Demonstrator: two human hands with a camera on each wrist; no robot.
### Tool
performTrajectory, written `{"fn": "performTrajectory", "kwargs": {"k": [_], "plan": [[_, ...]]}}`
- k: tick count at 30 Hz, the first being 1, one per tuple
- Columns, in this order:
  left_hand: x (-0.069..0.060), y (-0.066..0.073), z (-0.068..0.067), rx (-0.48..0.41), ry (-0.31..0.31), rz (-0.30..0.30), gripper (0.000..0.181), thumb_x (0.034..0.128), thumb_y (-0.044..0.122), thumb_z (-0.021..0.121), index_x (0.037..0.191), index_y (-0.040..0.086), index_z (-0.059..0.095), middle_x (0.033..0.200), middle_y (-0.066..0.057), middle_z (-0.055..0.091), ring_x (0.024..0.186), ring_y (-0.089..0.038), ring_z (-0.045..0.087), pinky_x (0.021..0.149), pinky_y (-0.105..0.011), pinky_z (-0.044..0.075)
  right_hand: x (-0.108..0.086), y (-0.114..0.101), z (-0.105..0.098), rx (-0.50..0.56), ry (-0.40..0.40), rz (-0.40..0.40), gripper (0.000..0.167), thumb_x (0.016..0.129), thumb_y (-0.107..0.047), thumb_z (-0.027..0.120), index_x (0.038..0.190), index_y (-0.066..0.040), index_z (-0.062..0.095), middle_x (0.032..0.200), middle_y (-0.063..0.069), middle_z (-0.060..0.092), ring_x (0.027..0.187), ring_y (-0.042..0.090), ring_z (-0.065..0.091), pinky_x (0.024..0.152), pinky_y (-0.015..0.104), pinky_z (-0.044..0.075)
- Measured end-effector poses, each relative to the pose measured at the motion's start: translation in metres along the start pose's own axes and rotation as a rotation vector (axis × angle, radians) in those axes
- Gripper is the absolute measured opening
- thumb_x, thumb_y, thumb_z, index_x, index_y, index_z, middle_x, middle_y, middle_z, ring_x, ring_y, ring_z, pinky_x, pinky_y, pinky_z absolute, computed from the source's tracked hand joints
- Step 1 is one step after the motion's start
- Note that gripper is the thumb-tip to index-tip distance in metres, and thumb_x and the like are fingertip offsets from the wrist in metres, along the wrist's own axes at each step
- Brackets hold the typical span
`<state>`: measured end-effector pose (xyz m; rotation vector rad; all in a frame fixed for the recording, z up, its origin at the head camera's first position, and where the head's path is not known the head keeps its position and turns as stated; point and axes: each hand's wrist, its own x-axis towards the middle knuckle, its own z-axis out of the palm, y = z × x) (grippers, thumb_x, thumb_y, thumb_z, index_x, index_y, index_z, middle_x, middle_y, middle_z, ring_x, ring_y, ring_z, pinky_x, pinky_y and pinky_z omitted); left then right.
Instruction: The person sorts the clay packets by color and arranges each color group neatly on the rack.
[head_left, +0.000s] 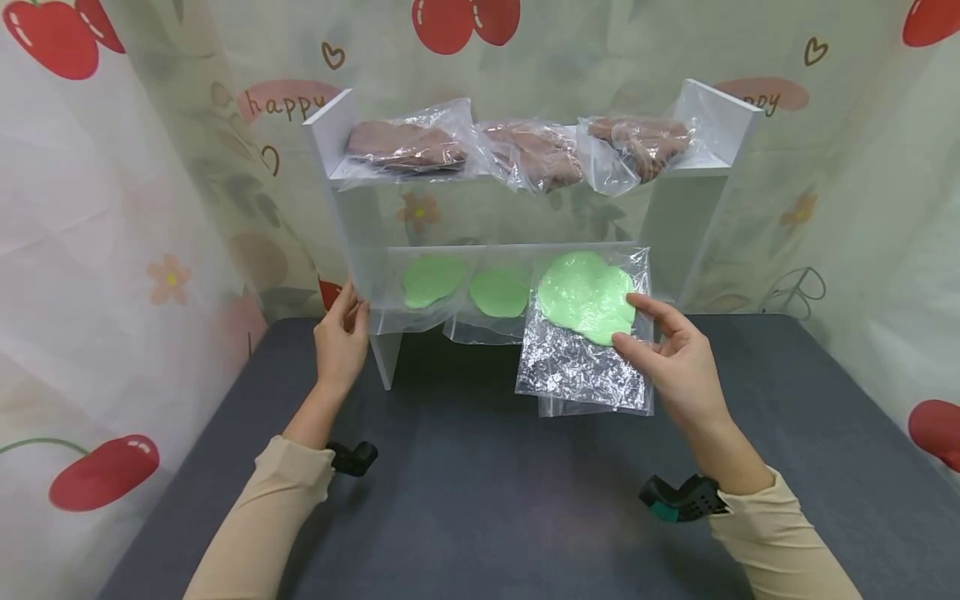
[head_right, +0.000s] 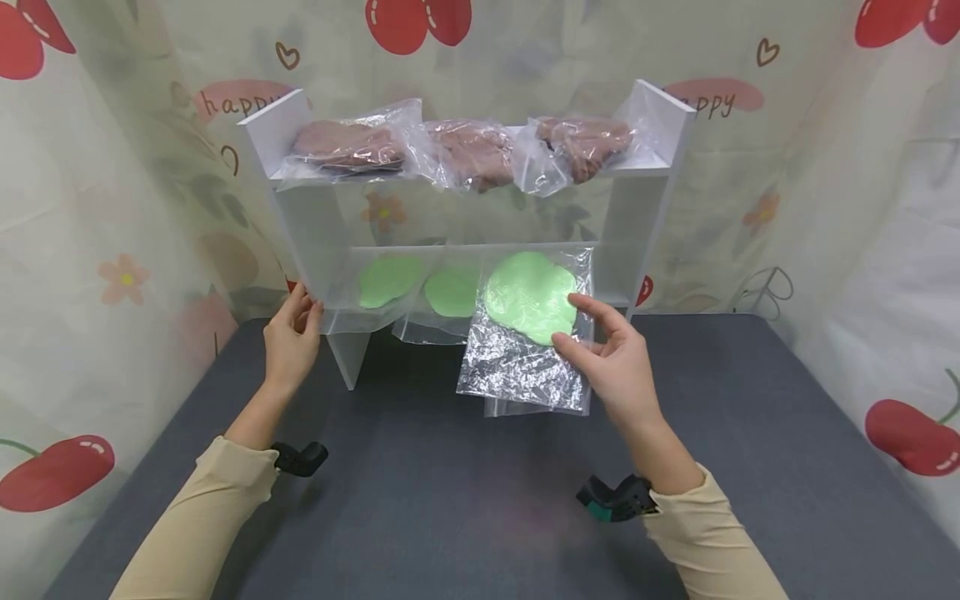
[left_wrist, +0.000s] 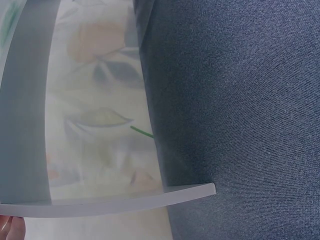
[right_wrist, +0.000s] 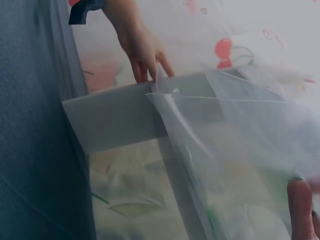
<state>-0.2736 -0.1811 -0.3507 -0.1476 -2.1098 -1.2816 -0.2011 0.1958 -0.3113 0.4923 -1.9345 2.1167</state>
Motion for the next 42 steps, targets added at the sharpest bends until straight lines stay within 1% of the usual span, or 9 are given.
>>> {"fn": "performTrajectory", "kwargs": {"k": [10, 16, 19, 25, 28, 31, 34, 36, 42], "plan": [[0.000, 0.000, 0.000, -0.001, -0.008, -0.013, 0.049, 0.0941, 0.007, 0.053, 0.142, 0.012, 0.041, 0.132, -0.019, 0.054, 0.113, -0.033, 0.060, 0.088, -0.048, 0.052, 0.018, 0.002, -0.015, 0.054, 0.068, -0.026, 0.053, 0.086, 0.006, 0.059, 0.136, -0.003, 0.045, 0.140, 0.003, 0.035, 0.057, 0.001, 0.057, 0.066, 0.011, 0.052], [0.000, 0.000, 0.000, -0.010, -0.010, -0.026, 0.049, 0.0943, 0.006, 0.053, 0.142, 0.010, 0.041, 0.134, -0.019, 0.053, 0.116, -0.033, 0.058, 0.090, -0.048, 0.051, 0.032, 0.004, -0.022, 0.042, 0.129, 0.023, 0.059, 0.086, 0.003, 0.061, 0.141, -0.001, 0.038, 0.150, 0.015, 0.023, 0.061, 0.000, 0.060, 0.070, 0.011, 0.053], [0.001, 0.000, 0.000, -0.012, -0.013, -0.032, 0.049, 0.0944, 0.007, 0.052, 0.142, 0.010, 0.040, 0.134, -0.018, 0.052, 0.116, -0.033, 0.058, 0.090, -0.047, 0.051, 0.038, 0.007, -0.024, 0.007, 0.172, 0.050, 0.058, 0.086, 0.002, 0.062, 0.140, -0.001, 0.040, 0.151, 0.016, 0.025, 0.068, -0.001, 0.061, 0.069, 0.010, 0.052], [0.001, 0.000, -0.001, -0.007, -0.024, -0.044, 0.050, 0.0948, 0.007, 0.052, 0.143, 0.012, 0.039, 0.136, -0.015, 0.052, 0.116, -0.030, 0.059, 0.090, -0.046, 0.051, 0.046, 0.015, -0.027, -0.084, 0.269, 0.078, 0.043, 0.085, -0.003, 0.065, 0.126, 0.003, 0.055, 0.120, 0.002, 0.051, 0.063, -0.002, 0.058, 0.059, 0.009, 0.050], [0.001, 0.000, -0.001, -0.006, -0.026, -0.043, 0.049, 0.0948, 0.008, 0.052, 0.142, 0.012, 0.040, 0.136, -0.016, 0.052, 0.116, -0.031, 0.059, 0.090, -0.046, 0.051, 0.048, 0.020, -0.028, -0.092, 0.304, 0.094, 0.036, 0.084, -0.004, 0.066, 0.118, 0.006, 0.059, 0.104, -0.004, 0.055, 0.065, -0.002, 0.061, 0.058, 0.009, 0.050], [0.001, 0.000, -0.001, -0.005, -0.025, -0.042, 0.049, 0.0947, 0.008, 0.052, 0.142, 0.012, 0.040, 0.134, -0.017, 0.053, 0.115, -0.032, 0.059, 0.090, -0.046, 0.051, 0.050, 0.024, -0.029, -0.109, 0.329, 0.116, 0.034, 0.084, -0.004, 0.065, 0.116, 0.007, 0.060, 0.098, -0.006, 0.057, 0.067, -0.002, 0.062, 0.058, 0.009, 0.051], [0.001, 0.000, -0.001, -0.005, -0.020, -0.041, 0.049, 0.0946, 0.008, 0.053, 0.142, 0.012, 0.041, 0.134, -0.017, 0.054, 0.115, -0.032, 0.060, 0.089, -0.046, 0.051, 0.050, 0.026, -0.029, -0.167, 0.333, 0.139, 0.036, 0.086, -0.006, 0.063, 0.119, 0.008, 0.059, 0.092, -0.009, 0.059, 0.066, -0.004, 0.062, 0.059, 0.009, 0.051], [0.001, 0.000, 0.000, -0.002, -0.017, -0.040, 0.049, 0.0944, 0.008, 0.053, 0.142, 0.012, 0.041, 0.134, -0.017, 0.054, 0.115, -0.032, 0.060, 0.089, -0.046, 0.051, 0.050, 0.027, -0.030, -0.270, 0.300, 0.146, 0.040, 0.087, -0.009, 0.062, 0.124, 0.007, 0.057, 0.098, -0.008, 0.058, 0.066, -0.007, 0.060, 0.059, 0.008, 0.050], [0.001, 0.000, 0.000, 0.000, -0.009, -0.039, 0.048, 0.0944, 0.008, 0.053, 0.141, 0.011, 0.041, 0.133, -0.018, 0.054, 0.114, -0.032, 0.060, 0.089, -0.045, 0.052, 0.050, 0.031, -0.034, -0.602, 0.176, 0.091, 0.049, 0.086, -0.017, 0.064, 0.131, 0.001, 0.053, 0.123, 0.022, 0.047, 0.065, -0.012, 0.049, 0.056, 0.008, 0.043]]}}
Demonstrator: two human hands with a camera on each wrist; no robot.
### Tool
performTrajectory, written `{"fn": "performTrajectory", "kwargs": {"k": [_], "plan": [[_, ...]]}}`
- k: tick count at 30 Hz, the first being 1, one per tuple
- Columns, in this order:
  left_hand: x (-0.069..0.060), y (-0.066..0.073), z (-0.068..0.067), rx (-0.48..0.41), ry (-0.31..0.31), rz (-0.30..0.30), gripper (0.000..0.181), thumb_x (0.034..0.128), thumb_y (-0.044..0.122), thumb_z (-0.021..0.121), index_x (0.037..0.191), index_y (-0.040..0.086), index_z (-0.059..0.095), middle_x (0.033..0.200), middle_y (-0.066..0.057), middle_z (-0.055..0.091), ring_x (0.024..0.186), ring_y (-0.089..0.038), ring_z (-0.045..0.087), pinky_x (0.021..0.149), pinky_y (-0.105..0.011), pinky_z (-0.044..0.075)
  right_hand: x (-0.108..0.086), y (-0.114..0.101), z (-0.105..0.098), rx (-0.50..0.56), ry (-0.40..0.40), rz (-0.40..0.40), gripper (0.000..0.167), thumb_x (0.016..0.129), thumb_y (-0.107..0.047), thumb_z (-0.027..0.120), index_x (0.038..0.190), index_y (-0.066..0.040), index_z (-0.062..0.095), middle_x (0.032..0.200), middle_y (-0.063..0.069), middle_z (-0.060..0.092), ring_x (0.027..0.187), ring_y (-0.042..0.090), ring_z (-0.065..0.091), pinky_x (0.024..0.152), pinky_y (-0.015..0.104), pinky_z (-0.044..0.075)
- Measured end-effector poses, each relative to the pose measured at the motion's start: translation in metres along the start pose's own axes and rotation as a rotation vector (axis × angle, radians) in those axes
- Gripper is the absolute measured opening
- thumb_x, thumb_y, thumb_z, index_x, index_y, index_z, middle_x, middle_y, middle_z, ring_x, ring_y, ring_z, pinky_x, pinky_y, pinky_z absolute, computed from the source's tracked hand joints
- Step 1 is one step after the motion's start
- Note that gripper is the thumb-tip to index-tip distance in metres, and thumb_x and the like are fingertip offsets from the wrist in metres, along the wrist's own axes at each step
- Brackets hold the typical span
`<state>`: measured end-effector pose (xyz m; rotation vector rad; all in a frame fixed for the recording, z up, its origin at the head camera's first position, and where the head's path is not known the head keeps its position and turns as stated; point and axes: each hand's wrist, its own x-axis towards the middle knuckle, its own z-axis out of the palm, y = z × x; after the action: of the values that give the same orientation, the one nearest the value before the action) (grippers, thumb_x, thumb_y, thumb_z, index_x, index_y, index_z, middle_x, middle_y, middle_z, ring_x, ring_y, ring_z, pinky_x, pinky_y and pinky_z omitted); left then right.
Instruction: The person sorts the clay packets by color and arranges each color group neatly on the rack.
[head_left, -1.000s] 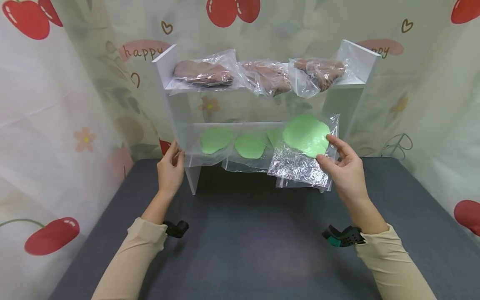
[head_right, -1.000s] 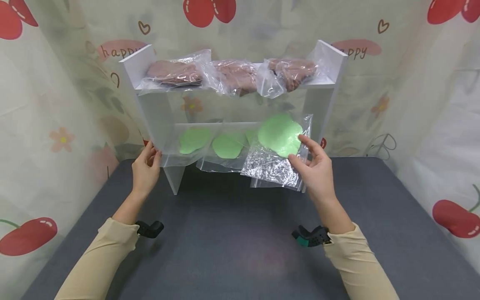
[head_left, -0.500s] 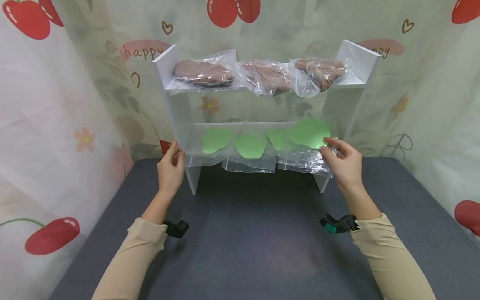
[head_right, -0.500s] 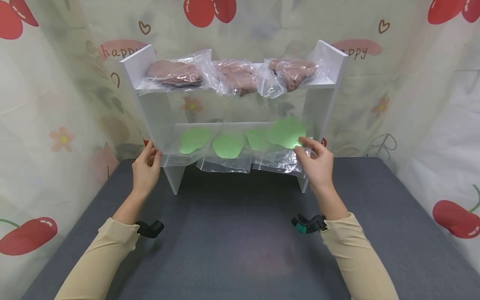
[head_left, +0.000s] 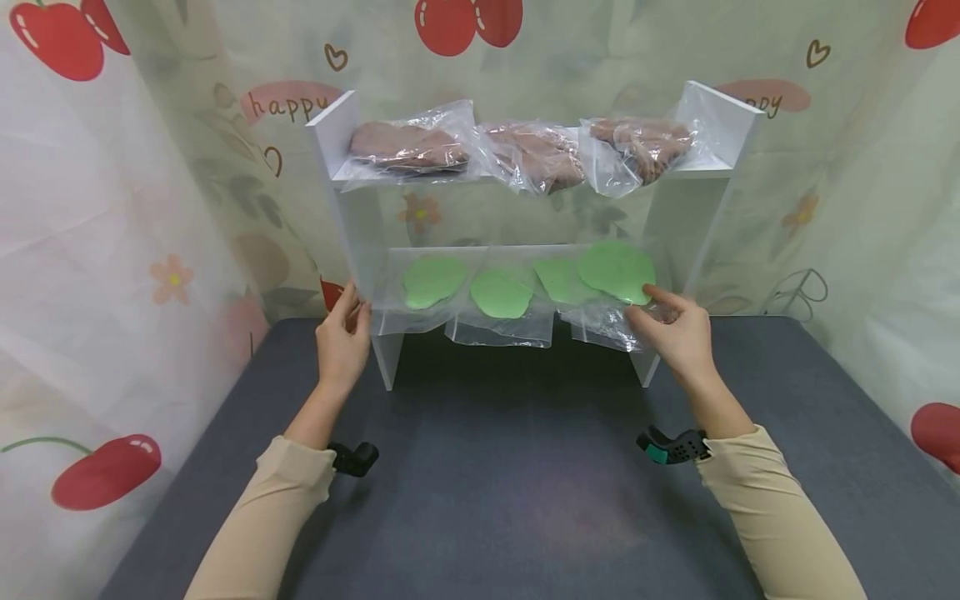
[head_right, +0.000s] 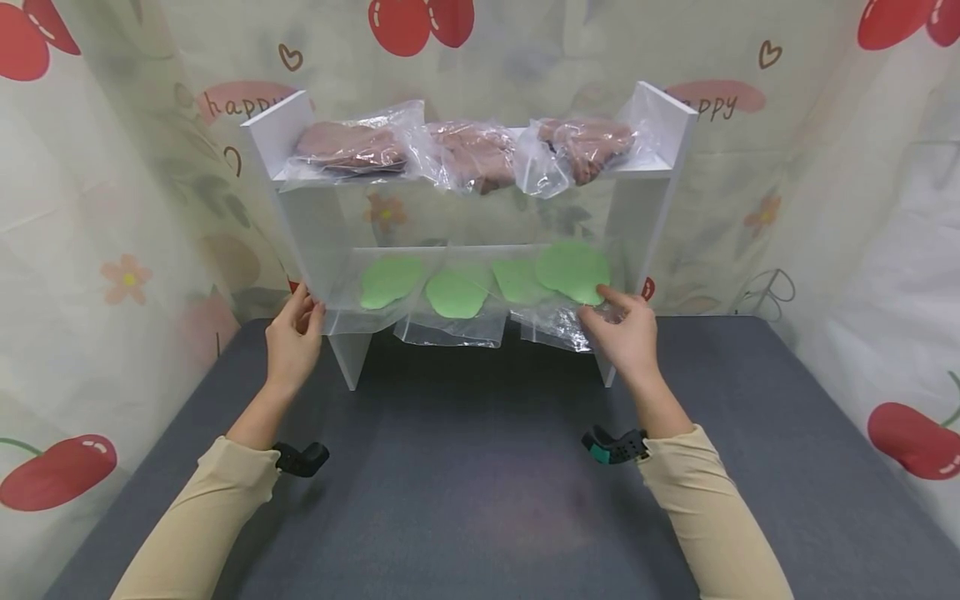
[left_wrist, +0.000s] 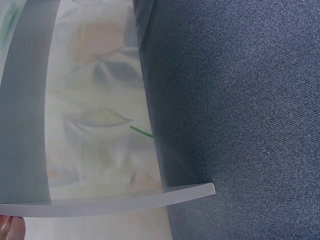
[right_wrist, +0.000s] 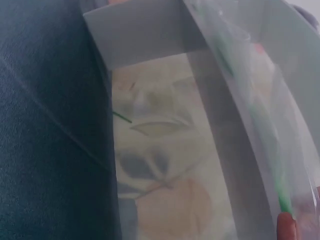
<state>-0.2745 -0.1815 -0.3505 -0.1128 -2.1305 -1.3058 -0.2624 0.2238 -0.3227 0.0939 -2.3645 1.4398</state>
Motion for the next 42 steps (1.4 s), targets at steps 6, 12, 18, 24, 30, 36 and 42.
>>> {"fn": "performTrajectory", "kwargs": {"k": [6, 12, 18, 24, 30, 36, 42], "plan": [[0.000, 0.000, 0.000, 0.004, 0.001, -0.002, 0.048, 0.0945, 0.008, 0.053, 0.141, 0.011, 0.042, 0.134, -0.017, 0.053, 0.114, -0.032, 0.060, 0.089, -0.045, 0.052, 0.003, 0.000, 0.005, -0.150, 0.057, -0.039, 0.047, 0.084, -0.017, 0.066, 0.127, 0.002, 0.057, 0.119, 0.026, 0.049, 0.079, 0.009, 0.045, 0.062, 0.015, 0.038], [-0.001, 0.000, -0.001, -0.005, -0.001, 0.004, 0.049, 0.0944, 0.008, 0.053, 0.142, 0.012, 0.041, 0.134, -0.016, 0.054, 0.114, -0.031, 0.060, 0.089, -0.046, 0.052, 0.006, 0.002, 0.010, -0.192, 0.122, -0.046, 0.046, 0.083, -0.017, 0.067, 0.125, 0.001, 0.059, 0.116, 0.025, 0.053, 0.069, 0.004, 0.044, 0.059, 0.013, 0.037], [-0.001, 0.001, -0.001, -0.010, -0.001, 0.006, 0.049, 0.0945, 0.008, 0.053, 0.142, 0.013, 0.041, 0.133, -0.016, 0.054, 0.114, -0.031, 0.060, 0.089, -0.046, 0.052, 0.002, 0.005, 0.008, -0.118, 0.148, -0.030, 0.047, 0.086, -0.020, 0.064, 0.128, -0.001, 0.056, 0.124, 0.023, 0.055, 0.102, 0.028, 0.053, 0.086, 0.039, 0.046], [0.000, 0.000, 0.000, -0.011, 0.004, 0.010, 0.049, 0.0940, 0.007, 0.053, 0.141, 0.012, 0.042, 0.133, -0.017, 0.055, 0.114, -0.032, 0.060, 0.088, -0.047, 0.052, -0.003, 0.003, 0.000, -0.101, 0.141, -0.001, 0.042, 0.091, -0.027, 0.056, 0.126, -0.006, 0.058, 0.120, 0.018, 0.053, 0.061, -0.002, 0.052, 0.053, 0.017, 0.043], [0.001, 0.001, -0.003, -0.031, -0.005, 0.000, 0.048, 0.0938, 0.007, 0.054, 0.140, 0.013, 0.044, 0.132, -0.017, 0.055, 0.115, -0.032, 0.059, 0.090, -0.047, 0.051, -0.009, 0.002, -0.012, -0.061, 0.063, -0.006, 0.045, 0.093, -0.030, 0.054, 0.130, -0.005, 0.054, 0.125, 0.020, 0.049, 0.062, -0.017, 0.051, 0.052, 0.011, 0.045], [0.003, 0.001, -0.010, -0.033, -0.071, -0.022, 0.048, 0.0957, 0.009, 0.050, 0.142, 0.016, 0.041, 0.134, -0.016, 0.054, 0.118, -0.033, 0.057, 0.083, -0.016, 0.050, -0.014, 0.001, -0.022, -0.119, 0.067, 0.004, 0.045, 0.093, -0.031, 0.054, 0.130, -0.006, 0.054, 0.127, 0.019, 0.052, 0.078, -0.003, 0.060, 0.057, 0.008, 0.044], [0.002, -0.001, -0.017, 0.019, -0.118, -0.043, 0.045, 0.0973, 0.011, 0.048, 0.142, 0.013, 0.041, 0.131, -0.019, 0.056, 0.111, -0.035, 0.060, 0.071, -0.002, 0.039, -0.018, 0.000, -0.030, -0.150, 0.059, 0.007, 0.046, 0.093, -0.032, 0.053, 0.132, -0.007, 0.053, 0.129, 0.020, 0.049, 0.106, 0.039, 0.058, 0.058, 0.006, 0.042]]}}
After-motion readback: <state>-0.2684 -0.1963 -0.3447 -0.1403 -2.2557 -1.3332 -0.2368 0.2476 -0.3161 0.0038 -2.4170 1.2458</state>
